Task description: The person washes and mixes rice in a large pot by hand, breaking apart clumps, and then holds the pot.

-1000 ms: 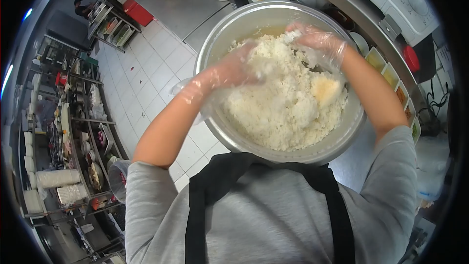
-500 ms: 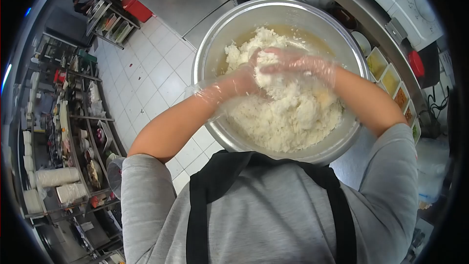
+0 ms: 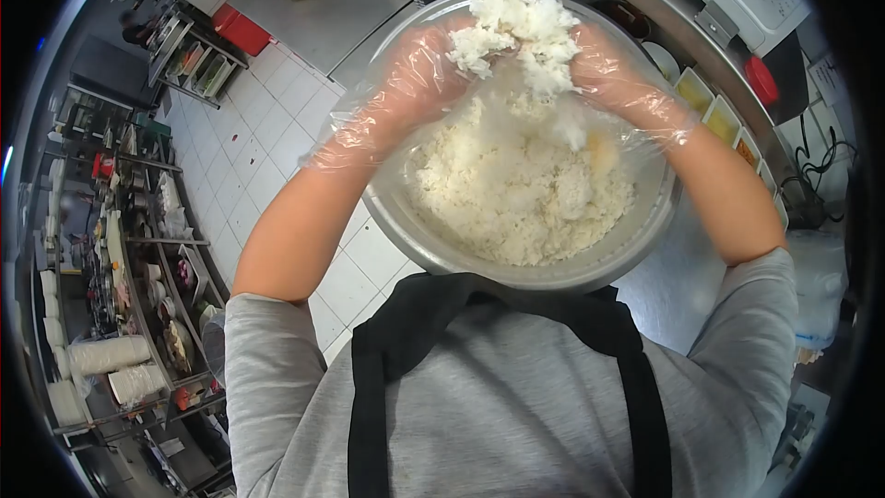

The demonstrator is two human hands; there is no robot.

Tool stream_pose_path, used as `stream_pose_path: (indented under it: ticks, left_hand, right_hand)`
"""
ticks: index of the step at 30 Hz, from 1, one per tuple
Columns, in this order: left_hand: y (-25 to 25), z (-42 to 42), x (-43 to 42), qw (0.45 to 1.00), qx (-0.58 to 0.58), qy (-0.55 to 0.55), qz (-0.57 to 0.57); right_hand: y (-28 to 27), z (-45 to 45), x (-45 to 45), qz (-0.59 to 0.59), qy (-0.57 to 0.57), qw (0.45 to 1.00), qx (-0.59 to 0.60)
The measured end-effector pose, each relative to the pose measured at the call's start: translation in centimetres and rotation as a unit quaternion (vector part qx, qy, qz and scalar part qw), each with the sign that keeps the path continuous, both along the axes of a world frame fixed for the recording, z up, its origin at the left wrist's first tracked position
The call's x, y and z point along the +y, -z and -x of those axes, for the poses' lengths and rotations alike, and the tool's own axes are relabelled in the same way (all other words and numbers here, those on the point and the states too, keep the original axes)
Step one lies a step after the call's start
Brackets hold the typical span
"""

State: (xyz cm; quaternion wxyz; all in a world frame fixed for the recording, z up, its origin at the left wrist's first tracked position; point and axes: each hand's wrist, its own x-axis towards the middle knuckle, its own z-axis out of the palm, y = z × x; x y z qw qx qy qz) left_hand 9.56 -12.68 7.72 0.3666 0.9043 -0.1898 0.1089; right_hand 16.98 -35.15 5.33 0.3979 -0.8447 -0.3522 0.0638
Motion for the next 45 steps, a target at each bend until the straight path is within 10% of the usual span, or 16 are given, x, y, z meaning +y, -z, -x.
stream_pose_path:
  ticks: [3, 7, 13, 18, 25, 32, 36, 42, 45]
  left_hand:
    - [-1.5, 1.1, -1.5, 0.958, 0.125, -0.048, -0.254]
    - [2.2, 2.6, -1.7, 0.947, 0.007, 0.065, -0.313]
    - [1.5, 2.4, 1.0, 0.925, 0.329, 0.188, -0.026]
    - [2.8, 1.9, 0.6, 0.954, 0.272, 0.125, 0.016]
    - [7.4, -0.7, -1.9, 0.994, 0.027, 0.103, 0.013]
    - [8.1, -1.9, -0.1, 0.830, 0.288, -0.010, 0.478]
    - [7.4, -1.6, -0.3, 0.950, 0.227, -0.041, 0.209]
    - [6.8, -0.9, -1.9, 0.953, 0.162, -0.123, 0.223]
    - [6.7, -1.4, -3.9, 0.912, 0.050, -0.039, 0.404]
  right_hand:
    - [-2.5, 2.0, 0.3, 0.275, 0.097, 0.941, -0.172]
    - [-1.3, 1.2, -1.6, 0.130, -0.056, 0.980, -0.138]
    - [-0.8, 0.6, -5.6, 0.365, -0.119, 0.923, -0.013]
    - [5.7, -0.4, -4.2, 0.391, -0.102, 0.915, 0.007]
    - [0.1, 0.7, -1.0, 0.087, -0.068, 0.984, 0.140]
    - [0.2, -0.7, 2.9, -0.062, -0.045, 0.982, 0.172]
    - [4.6, -3.0, 2.8, -0.155, 0.027, 0.944, 0.291]
    - [4.1, -4.5, 1.6, -0.349, 0.067, 0.834, 0.421]
    - [0.9, -1.8, 3.5, -0.376, 0.123, 0.816, 0.422]
